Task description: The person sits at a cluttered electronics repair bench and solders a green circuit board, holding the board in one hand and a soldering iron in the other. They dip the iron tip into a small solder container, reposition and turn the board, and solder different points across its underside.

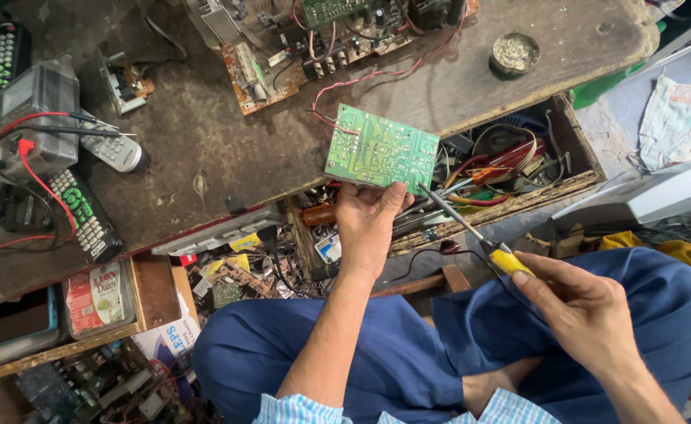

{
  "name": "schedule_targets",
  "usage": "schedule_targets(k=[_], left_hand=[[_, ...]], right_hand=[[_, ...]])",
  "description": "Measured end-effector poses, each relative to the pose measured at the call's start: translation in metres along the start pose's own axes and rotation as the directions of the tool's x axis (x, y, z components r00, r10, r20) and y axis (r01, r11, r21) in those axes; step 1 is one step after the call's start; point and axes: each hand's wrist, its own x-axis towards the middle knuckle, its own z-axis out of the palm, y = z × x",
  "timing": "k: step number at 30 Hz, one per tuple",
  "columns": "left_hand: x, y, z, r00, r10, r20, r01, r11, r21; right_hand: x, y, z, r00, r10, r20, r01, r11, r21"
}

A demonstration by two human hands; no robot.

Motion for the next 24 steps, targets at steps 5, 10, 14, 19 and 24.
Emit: schedule_targets(k=[5, 10, 14, 19, 24], left_hand=[[0.0, 0.0, 0.0, 1.0, 0.015, 0.008, -0.015, 1.0, 0.017], [0.0, 0.0, 0.0, 1.0, 0.009, 0.001, -0.009, 1.0, 0.021], [0.0, 0.0, 0.001, 1.0, 0.009, 0.004, -0.009, 1.0, 0.019], [0.001, 0.001, 0.001, 1.0, -0.002, -0.007, 0.002, 1.0, 0.023], [0.001, 0.0, 0.001, 1.0, 0.01, 0.002, -0.01, 1.0, 0.008]], right_hand=[[0.001, -0.001, 0.001, 0.994, 0.083, 0.067, -0.095, 0.977, 0.193], [-0.002, -0.007, 0.01, 0.98, 0.198, 0.034, -0.201, 0.959, 0.199], [-0.005, -0.011, 0.014, 0.971, 0.233, 0.053, -0.239, 0.945, 0.223], [-0.009, -0.013, 0.018, 0.969, 0.243, 0.054, -0.248, 0.929, 0.274], [-0.016, -0.015, 0.017, 0.99, 0.134, -0.051, -0.123, 0.977, 0.173]])
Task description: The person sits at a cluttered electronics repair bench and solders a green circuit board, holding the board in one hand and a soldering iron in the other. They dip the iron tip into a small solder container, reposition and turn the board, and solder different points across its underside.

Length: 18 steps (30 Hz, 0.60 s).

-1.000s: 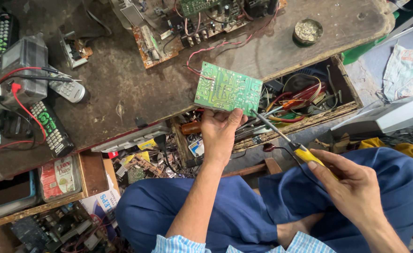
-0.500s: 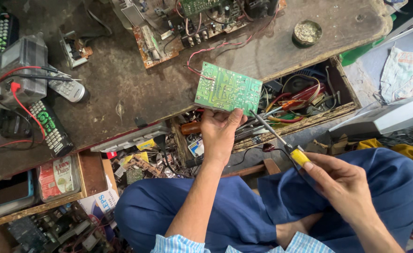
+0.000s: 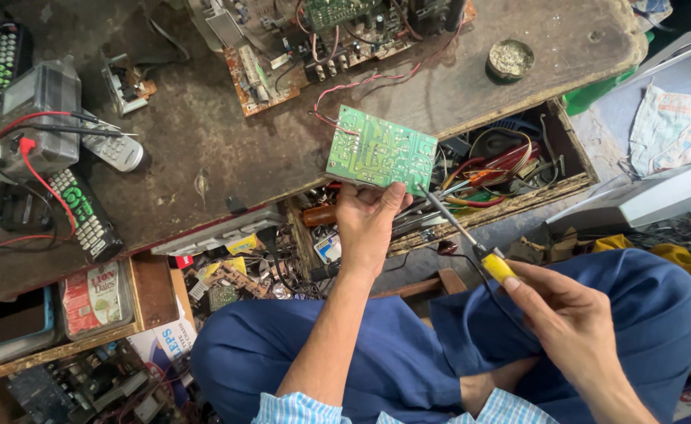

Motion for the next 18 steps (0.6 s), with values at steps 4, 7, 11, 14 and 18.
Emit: schedule_targets(k=[4, 7, 11, 14, 18], left_hand=[[0.0, 0.001, 0.0, 1.0, -0.01, -0.001, 0.01, 1.0, 0.019], [0.0, 0.002, 0.001, 1.0, -0.01, 0.003, 0.01, 1.0, 0.02], [-0.001, 0.003, 0.002, 1.0, -0.003, 0.005, 0.002, 1.0, 0.013], [0.0, 0.003, 0.002, 1.0, -0.003, 0.002, 0.003, 1.0, 0.008], [0.0, 0.002, 0.002, 1.0, -0.011, -0.001, 0.011, 1.0, 0.016]], right_hand=[[-0.001, -0.002, -0.007, 0.996, -0.083, -0.031, 0.083, 0.997, -0.005], [0.0, -0.002, -0.011, 0.993, -0.106, -0.041, 0.104, 0.993, -0.052], [0.001, 0.003, -0.012, 0.996, -0.087, -0.02, 0.084, 0.991, -0.105], [0.002, 0.006, -0.01, 0.997, -0.078, -0.012, 0.077, 0.993, -0.093], [0.004, 0.008, -0.012, 0.996, -0.091, -0.023, 0.087, 0.987, -0.135]])
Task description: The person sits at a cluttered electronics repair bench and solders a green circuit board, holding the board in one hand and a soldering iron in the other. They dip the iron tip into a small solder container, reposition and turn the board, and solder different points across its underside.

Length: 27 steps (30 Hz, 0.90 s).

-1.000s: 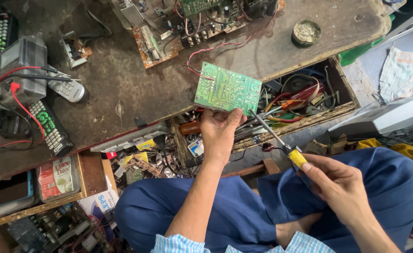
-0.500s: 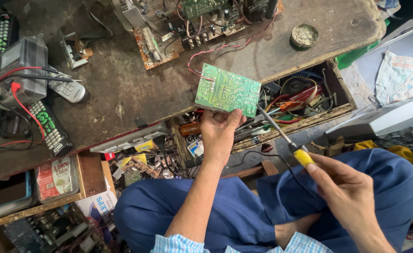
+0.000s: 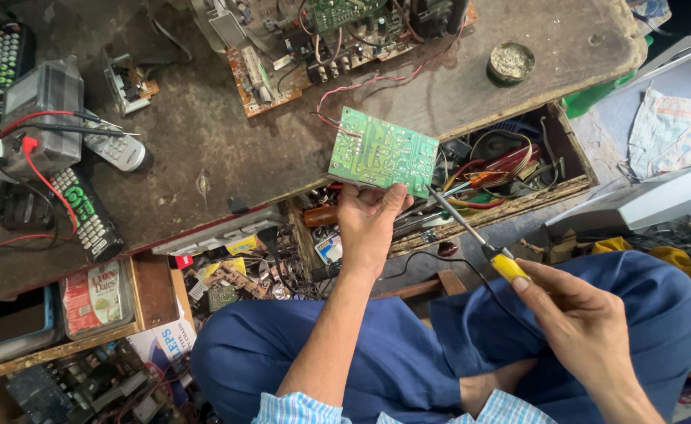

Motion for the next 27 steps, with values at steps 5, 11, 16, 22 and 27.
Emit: schedule_targets(k=[5, 11, 16, 22, 27], left_hand=[[0.0, -0.002, -0.001, 1.0, 0.008, 0.014, -0.007, 1.0, -0.026], [0.0, -0.001, -0.001, 1.0, -0.009, 0.003, 0.009, 1.0, -0.009], [-0.001, -0.001, -0.001, 1.0, 0.004, 0.006, -0.004, 1.0, -0.014], [0.0, -0.001, -0.002, 1.0, 0.008, 0.01, -0.008, 1.0, -0.008], [0.0, 0.0, -0.001, 1.0, 0.001, 0.006, 0.0, 1.0, -0.031]], right_hand=[[0.001, 0.0, -0.006, 1.0, -0.003, -0.003, 0.003, 0.999, -0.046], [0.003, 0.002, -0.005, 1.0, 0.002, 0.011, -0.001, 0.999, -0.032], [0.004, 0.004, -0.006, 1.0, 0.004, 0.026, -0.003, 0.999, -0.049], [0.006, 0.002, -0.006, 0.999, 0.018, 0.042, -0.016, 0.999, -0.047], [0.013, -0.007, -0.006, 0.981, 0.165, 0.105, -0.172, 0.983, 0.06]])
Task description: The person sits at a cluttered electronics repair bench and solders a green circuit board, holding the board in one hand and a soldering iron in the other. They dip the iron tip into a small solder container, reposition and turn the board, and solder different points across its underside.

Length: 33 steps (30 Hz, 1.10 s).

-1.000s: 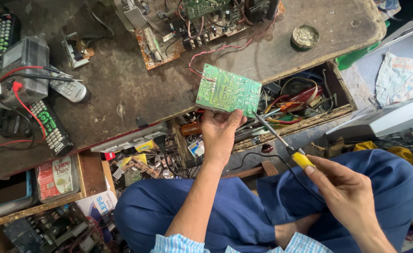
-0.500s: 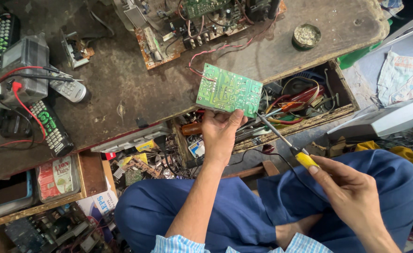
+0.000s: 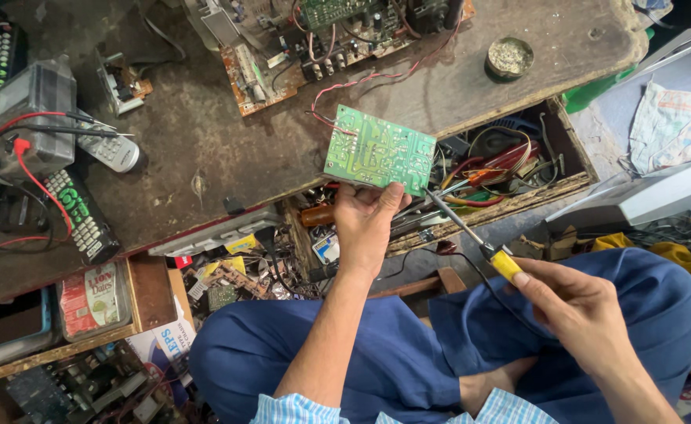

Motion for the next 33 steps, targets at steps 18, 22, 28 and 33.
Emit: schedule_targets(k=[18, 22, 28, 33], left_hand=[[0.0, 0.002, 0.001, 1.0, 0.001, 0.004, -0.001, 1.0, 0.007], [-0.001, 0.002, 0.002, 1.0, -0.005, 0.002, 0.005, 1.0, -0.003], [-0.001, 0.004, 0.003, 1.0, 0.009, 0.006, -0.009, 1.0, 0.021], [0.0, 0.004, 0.006, 1.0, 0.025, -0.014, -0.025, 0.999, 0.035]], right_hand=[[-0.013, -0.004, -0.008, 0.94, -0.319, -0.122, 0.259, 0.898, -0.356], [-0.017, -0.007, -0.009, 0.949, -0.29, -0.128, 0.219, 0.892, -0.395], [-0.024, -0.008, -0.016, 0.924, -0.351, -0.151, 0.291, 0.903, -0.316], [-0.025, -0.008, -0.023, 0.898, -0.387, -0.21, 0.355, 0.918, -0.177]])
